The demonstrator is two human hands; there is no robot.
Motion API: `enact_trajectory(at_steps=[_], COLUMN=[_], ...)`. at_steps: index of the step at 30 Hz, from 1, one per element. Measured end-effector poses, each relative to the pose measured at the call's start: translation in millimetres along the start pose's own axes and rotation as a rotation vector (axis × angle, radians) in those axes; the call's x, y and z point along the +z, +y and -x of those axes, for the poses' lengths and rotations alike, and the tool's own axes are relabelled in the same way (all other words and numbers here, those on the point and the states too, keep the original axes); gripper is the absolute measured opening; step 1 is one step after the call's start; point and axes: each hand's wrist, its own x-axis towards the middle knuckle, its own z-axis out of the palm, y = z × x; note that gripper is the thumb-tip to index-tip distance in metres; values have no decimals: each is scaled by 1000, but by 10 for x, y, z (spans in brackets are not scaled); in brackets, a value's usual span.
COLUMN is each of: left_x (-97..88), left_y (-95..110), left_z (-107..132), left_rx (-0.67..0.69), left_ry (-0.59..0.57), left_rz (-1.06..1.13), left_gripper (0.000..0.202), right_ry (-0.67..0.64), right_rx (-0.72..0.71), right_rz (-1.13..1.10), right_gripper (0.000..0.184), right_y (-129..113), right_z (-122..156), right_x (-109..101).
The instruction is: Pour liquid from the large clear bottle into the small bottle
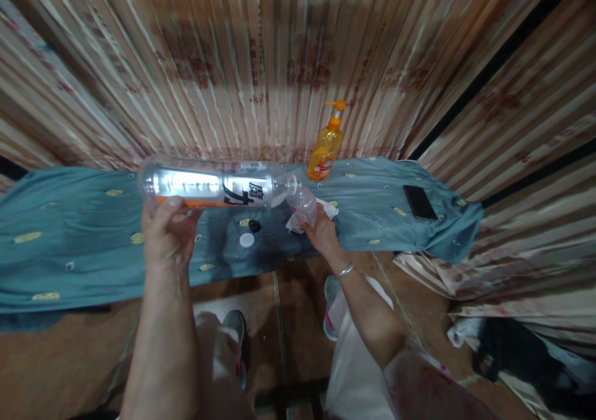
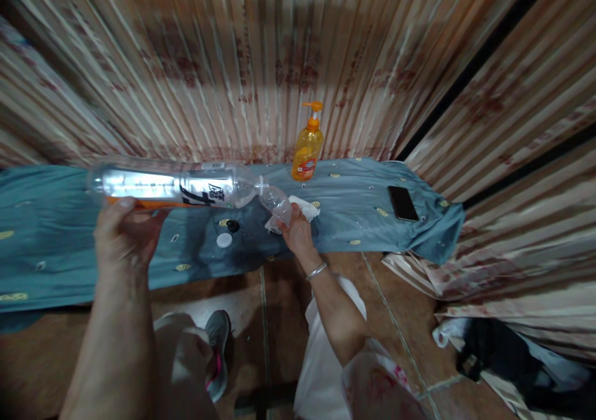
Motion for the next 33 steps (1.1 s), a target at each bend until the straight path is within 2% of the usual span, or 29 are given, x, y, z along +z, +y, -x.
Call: enact_trajectory(at_steps=[7,13,33], left_x=[12,-9,41], left_y=[10,-10,16], left_z=[8,-6,24], left_rx=[9,16,27], left_ry=[-9,-5,-20], left_rz=[-4,-4,-13], left_gripper=[56,57,61], right_ry=[-14,23,5], right_rx=[7,-19,-3], right_rz=[-2,-44,-34], right_gripper=[56,54,59], right_y=[-7,30,29], right_z=[1,-1,-4], right_x=[-19,19,7])
